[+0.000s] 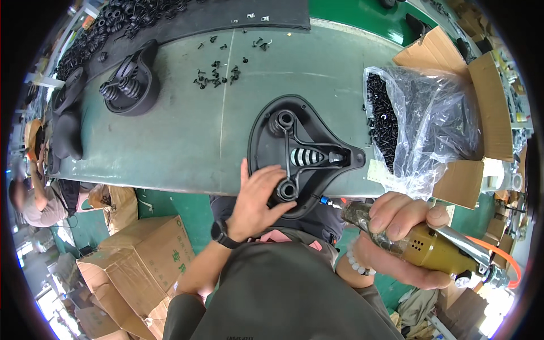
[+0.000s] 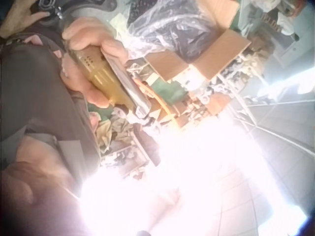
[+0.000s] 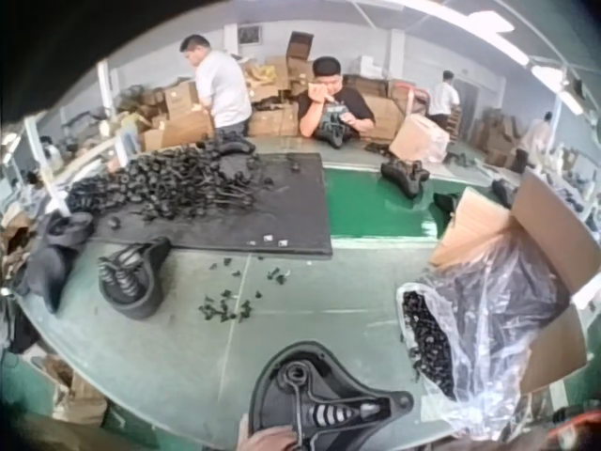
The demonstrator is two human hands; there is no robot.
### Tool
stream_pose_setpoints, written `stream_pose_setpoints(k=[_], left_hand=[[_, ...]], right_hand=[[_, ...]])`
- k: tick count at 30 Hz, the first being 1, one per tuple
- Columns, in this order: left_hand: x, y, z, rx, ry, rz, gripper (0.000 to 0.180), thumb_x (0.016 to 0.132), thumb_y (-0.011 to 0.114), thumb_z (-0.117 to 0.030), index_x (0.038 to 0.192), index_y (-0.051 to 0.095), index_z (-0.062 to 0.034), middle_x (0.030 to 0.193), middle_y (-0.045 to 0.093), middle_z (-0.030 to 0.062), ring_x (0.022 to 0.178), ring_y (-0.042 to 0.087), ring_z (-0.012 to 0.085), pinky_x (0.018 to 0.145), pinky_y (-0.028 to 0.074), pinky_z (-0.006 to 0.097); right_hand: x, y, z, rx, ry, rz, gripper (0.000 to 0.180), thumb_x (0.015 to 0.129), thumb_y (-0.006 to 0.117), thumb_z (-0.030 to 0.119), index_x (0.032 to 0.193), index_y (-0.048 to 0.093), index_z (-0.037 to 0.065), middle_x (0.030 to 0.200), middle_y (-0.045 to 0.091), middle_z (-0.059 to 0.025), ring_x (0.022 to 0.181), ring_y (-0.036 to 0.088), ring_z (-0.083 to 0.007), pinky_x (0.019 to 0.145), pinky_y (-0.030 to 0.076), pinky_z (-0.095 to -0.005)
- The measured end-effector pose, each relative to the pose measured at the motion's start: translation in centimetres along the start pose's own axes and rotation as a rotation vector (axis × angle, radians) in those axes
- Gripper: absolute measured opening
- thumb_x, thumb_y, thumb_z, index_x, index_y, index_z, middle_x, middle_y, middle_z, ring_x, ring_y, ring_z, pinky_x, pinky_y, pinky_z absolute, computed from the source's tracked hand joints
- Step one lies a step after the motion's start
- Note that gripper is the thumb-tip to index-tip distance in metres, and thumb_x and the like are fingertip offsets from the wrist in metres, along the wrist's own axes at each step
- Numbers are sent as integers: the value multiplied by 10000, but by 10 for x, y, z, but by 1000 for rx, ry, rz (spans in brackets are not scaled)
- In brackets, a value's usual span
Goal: Assembling bicycle seats using an electric screwdriver.
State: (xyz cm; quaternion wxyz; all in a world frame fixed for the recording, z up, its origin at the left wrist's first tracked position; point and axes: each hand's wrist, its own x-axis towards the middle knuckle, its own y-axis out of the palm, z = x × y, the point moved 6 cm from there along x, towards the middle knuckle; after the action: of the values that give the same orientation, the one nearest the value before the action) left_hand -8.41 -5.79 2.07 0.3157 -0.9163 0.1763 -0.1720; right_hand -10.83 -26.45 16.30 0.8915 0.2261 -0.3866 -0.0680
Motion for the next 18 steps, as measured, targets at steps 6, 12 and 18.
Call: stream_pose_setpoints(k=[6, 12, 18], left_hand=[[15, -10, 10, -77, -7, 99, 642, 684, 867, -250, 1229, 598, -42, 1225, 650, 120, 1180, 597, 294, 1172, 103, 640], [17, -8, 12, -69, 2, 67, 599, 657, 878, -244, 1172, 636, -53, 1145, 692, 87, 1046, 660, 259, 1170, 117, 638], [14, -3, 9, -66, -68, 31, 605, 644, 881, -231, 1171, 639, -57, 1132, 692, 79, 1027, 656, 269, 1158, 165, 641]], right_hand=[[3, 6, -15, -13, 111, 105, 891, 852, 504, 784, 1296, 462, 13, 816, 622, -123, 633, 625, -268, 583, 476, -364], [5, 4, -29, 77, 169, 87, 865, 865, 526, 756, 1280, 427, 3, 879, 649, -162, 697, 652, -304, 643, 516, -394], [3, 7, -32, 72, 169, 84, 877, 864, 508, 770, 1283, 422, 4, 869, 646, -152, 696, 650, -301, 641, 510, -400]])
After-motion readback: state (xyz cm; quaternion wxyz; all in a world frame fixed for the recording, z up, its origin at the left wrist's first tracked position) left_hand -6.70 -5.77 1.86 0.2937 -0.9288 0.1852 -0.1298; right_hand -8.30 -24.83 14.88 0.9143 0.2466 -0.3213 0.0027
